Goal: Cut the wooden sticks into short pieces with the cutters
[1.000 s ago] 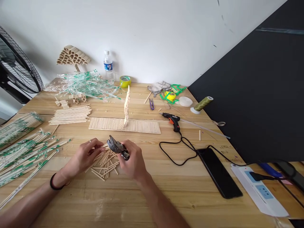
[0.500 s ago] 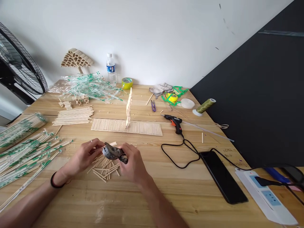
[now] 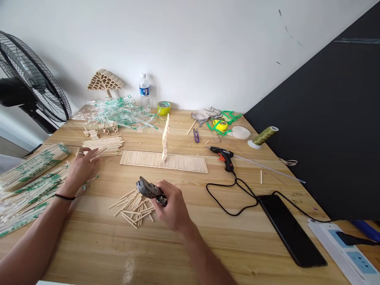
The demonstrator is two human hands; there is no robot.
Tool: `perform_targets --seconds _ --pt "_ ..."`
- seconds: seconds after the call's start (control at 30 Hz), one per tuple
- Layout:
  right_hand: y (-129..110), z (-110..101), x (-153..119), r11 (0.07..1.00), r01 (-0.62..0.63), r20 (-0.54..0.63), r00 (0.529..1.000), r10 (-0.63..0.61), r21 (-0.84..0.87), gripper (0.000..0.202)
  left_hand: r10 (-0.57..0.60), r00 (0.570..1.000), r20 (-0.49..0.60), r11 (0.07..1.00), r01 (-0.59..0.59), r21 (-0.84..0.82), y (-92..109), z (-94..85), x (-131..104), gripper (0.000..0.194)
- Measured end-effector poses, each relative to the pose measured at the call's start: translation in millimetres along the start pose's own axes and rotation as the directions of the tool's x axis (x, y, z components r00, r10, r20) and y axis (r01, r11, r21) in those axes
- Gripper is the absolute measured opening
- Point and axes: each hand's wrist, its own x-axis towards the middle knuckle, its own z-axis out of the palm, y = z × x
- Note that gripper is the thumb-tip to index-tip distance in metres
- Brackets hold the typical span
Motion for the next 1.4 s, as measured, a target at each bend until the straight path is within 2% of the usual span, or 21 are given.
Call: perform_targets --seconds 0.2,0.77,1.07,1.27,1.4 --pt "-2.6 -1.1 1.2 1.0 0.017 -0.014 1.0 -0.018 -0.012 0.015 0.017 0.999 0.051 0.999 -0.015 -0.039 1.3 7.4 2.2 0.037" --pt "-2.1 -0.9 1.9 0.999 0.027 -0.016 1.0 -0.027 -0.019 0.013 -0.06 0.993 0.098 0.998 0.058 0.017 2.2 -0.1 2.5 0.03" --pt "-1.3 0.2 1.0 1.0 0.014 -0.001 1.0 -0.014 -0.024 0.012 -0.048 0.994 0.102 0.999 0.047 0.014 3.5 -1.3 1.6 0.028" --pt "-1.7 0.1 1.2 1.0 0.023 -0.008 1.0 -0.023 -0.012 0.012 -0.045 0.997 0.068 0.999 0.045 0.0 5.8 -3.3 -0.3 0.026" --pt "-2.8 -0.9 1.6 1.0 0.012 -0.04 0.999 -0.012 0.0 0.011 -0.036 0.998 -0.046 0.999 0.035 -0.031 19.5 -20.6 -5.0 0.023"
